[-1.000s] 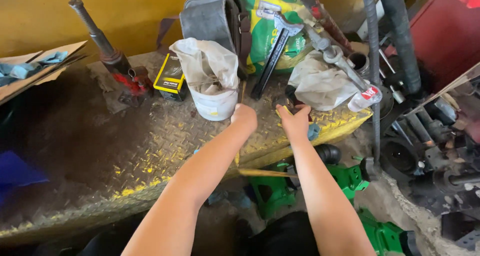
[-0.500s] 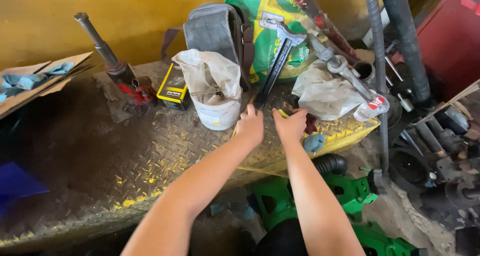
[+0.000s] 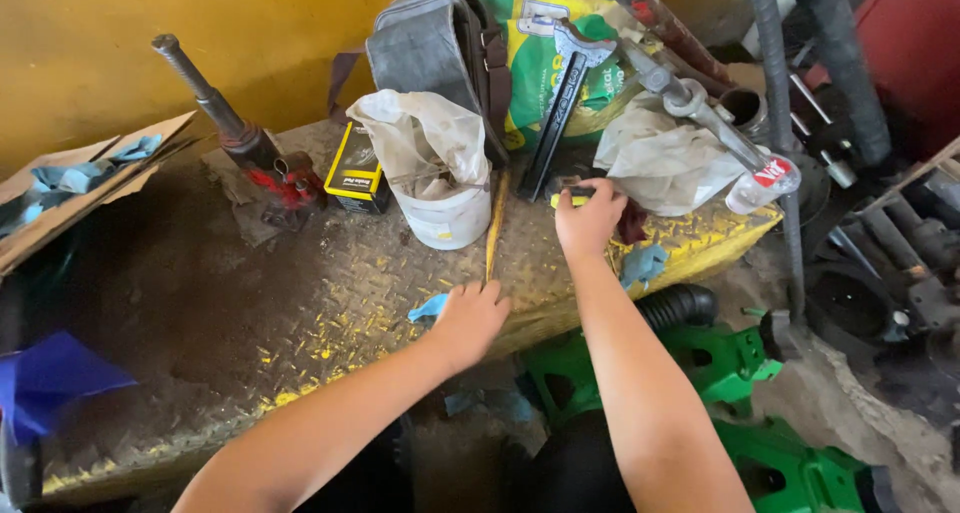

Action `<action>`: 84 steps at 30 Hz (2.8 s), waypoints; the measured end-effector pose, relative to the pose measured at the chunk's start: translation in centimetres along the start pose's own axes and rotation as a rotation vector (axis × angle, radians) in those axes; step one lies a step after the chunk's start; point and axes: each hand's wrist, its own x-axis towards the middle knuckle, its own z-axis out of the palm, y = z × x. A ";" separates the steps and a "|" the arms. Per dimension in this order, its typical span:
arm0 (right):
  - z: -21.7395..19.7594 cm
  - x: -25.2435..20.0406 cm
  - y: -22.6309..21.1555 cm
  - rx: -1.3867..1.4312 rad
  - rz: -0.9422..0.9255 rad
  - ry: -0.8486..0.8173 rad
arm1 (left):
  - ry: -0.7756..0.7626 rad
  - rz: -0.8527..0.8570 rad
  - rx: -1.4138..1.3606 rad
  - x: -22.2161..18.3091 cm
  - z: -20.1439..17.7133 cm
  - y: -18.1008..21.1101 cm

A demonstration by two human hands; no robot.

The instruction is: Cleaning and assembling automotive jack stands on a workbench.

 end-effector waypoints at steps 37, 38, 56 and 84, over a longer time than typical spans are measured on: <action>-28.9 -25.5 12.8 0.266 0.441 -0.322 | -0.564 -0.331 -0.156 -13.4 -13.8 2.8; -28.0 -25.2 12.4 0.210 0.450 -0.374 | -0.377 -0.296 -0.235 -14.5 -13.2 2.2; -13.6 -24.9 20.1 -0.213 0.260 -0.272 | -0.276 -0.387 -0.472 -21.2 -11.4 -3.2; -13.0 -23.2 18.2 -0.185 0.225 -0.324 | -0.280 -0.369 -0.596 -20.2 -11.9 -3.6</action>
